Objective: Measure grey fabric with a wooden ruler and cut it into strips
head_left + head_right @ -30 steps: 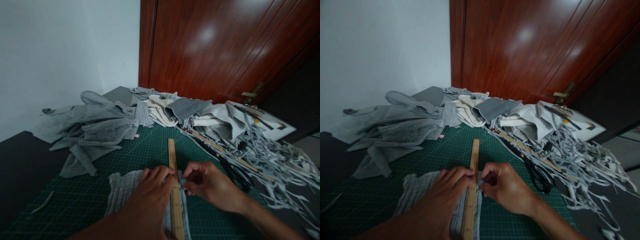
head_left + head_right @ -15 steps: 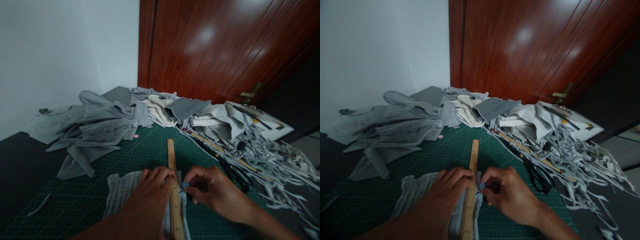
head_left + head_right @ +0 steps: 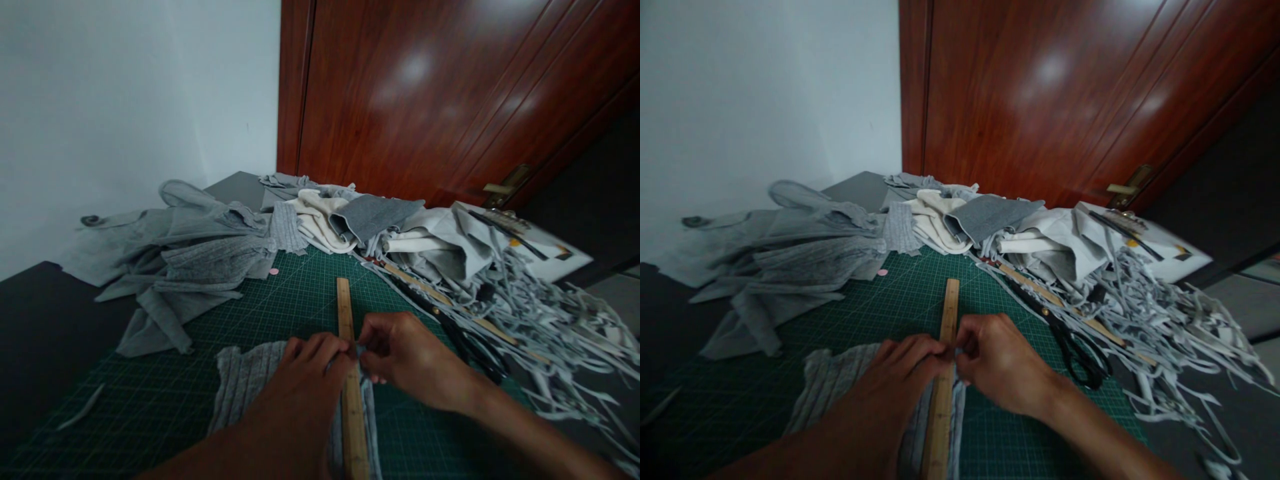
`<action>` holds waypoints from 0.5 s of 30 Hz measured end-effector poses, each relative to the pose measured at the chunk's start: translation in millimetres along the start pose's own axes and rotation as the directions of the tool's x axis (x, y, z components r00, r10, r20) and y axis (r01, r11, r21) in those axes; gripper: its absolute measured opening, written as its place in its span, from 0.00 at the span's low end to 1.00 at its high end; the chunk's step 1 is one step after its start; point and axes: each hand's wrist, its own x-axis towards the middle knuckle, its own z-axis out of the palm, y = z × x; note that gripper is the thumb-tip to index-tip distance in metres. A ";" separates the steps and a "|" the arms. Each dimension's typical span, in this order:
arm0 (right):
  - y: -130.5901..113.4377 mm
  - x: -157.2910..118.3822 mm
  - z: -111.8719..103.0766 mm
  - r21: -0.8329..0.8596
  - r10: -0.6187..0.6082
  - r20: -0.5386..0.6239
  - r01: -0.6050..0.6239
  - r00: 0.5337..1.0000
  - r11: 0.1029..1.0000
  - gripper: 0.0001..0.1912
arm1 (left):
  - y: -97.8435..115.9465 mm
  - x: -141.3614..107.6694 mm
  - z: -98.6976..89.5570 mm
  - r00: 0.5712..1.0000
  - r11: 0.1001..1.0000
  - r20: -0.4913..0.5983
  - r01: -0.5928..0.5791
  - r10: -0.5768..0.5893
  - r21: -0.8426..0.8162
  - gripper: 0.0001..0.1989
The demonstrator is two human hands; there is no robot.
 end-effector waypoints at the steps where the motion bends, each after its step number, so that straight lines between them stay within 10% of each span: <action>1: 1.3 1.3 0.0 0.014 0.016 -0.034 -0.016 0.999 1.000 0.07 | 0.0 0.3 -0.5 1.000 1.000 0.010 -0.004 0.004 -0.001 0.48; 9: -8.0 -1.1 -0.7 -0.083 0.007 0.061 -0.002 0.998 0.997 0.10 | -7.5 -2.0 7.5 0.999 0.999 -0.020 -0.026 0.027 0.037 0.49; 15: -14.3 -1.2 -0.3 -0.176 -0.040 0.083 0.054 0.996 0.983 0.12 | 2.5 -0.5 -2.9 0.999 0.998 0.018 0.035 -0.036 0.056 0.27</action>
